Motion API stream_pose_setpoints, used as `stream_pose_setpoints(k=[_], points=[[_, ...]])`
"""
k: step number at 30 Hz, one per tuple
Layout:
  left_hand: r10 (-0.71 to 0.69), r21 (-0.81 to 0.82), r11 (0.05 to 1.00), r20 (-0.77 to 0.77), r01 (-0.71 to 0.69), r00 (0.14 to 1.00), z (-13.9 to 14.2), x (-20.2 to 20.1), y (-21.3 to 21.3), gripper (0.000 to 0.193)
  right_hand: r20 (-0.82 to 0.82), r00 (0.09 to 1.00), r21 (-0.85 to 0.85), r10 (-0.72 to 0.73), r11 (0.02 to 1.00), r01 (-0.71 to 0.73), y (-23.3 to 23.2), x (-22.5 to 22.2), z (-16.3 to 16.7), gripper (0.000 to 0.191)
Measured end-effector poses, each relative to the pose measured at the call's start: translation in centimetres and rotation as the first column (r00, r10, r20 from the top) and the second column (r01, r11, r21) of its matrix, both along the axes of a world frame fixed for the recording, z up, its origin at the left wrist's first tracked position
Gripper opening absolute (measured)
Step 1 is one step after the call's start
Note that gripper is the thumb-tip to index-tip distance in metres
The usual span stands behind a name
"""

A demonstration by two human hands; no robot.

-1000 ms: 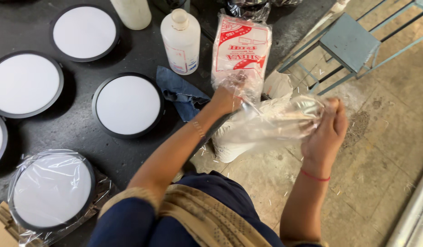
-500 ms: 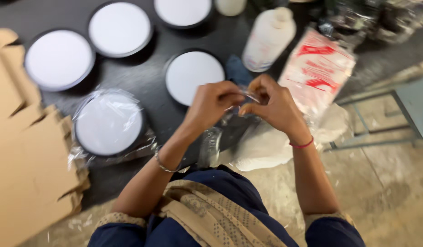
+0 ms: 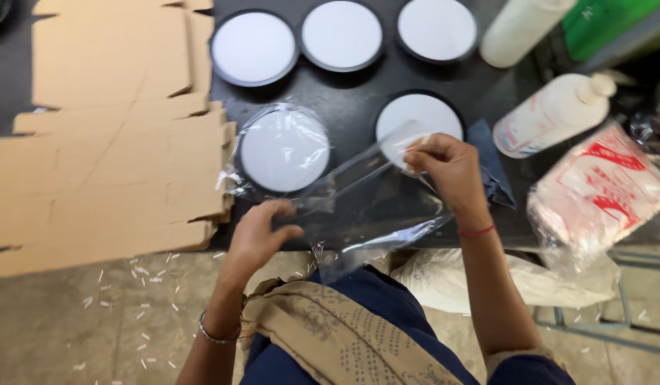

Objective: The person wraps round LED panel lights in clear plastic bags, twisting the bag openings closed, and places the wrapped panels into cardboard boxes. They then fold and assemble flat cardboard boxes, inserting a white inner liner, and stack finished white boxes on the workbench.

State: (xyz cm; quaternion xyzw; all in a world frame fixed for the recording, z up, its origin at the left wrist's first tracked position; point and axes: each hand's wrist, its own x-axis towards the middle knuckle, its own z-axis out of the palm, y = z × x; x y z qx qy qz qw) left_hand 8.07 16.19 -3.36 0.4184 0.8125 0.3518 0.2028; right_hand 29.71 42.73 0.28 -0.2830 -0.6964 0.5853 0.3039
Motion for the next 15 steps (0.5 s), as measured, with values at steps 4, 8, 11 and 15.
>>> stream_pose_setpoints(k=[4, 8, 11, 15], points=[[-0.082, 0.366, 0.919, -0.192, 0.149, 0.978, 1.9, 0.7, 0.3, 0.106, 0.168, 0.970, 0.074, 0.175, 0.979, -0.189, -5.3, -5.1, 0.8, 0.008], [0.045, 0.531, 0.836, 0.187, -0.139, 0.981, 2.8, 0.4, 1.6, 0.039, 0.261, 0.935, 0.175, 0.242, 0.940, -0.292, -10.0, -8.1, 1.9, 0.012], [0.100, 0.574, 0.777, 0.292, -0.258, 0.951, 2.4, -0.4, 0.5, 0.012, 0.197, 0.967, 0.212, 0.161, 0.956, -0.203, -11.5, -7.8, 2.4, 0.010], [0.111, 0.529, 0.797, 0.345, -0.291, 0.932, 1.3, 0.3, -1.7, 0.016, 0.128, 0.991, 0.197, 0.026, 0.979, -0.051, -14.5, -7.2, 0.9, 0.007]])
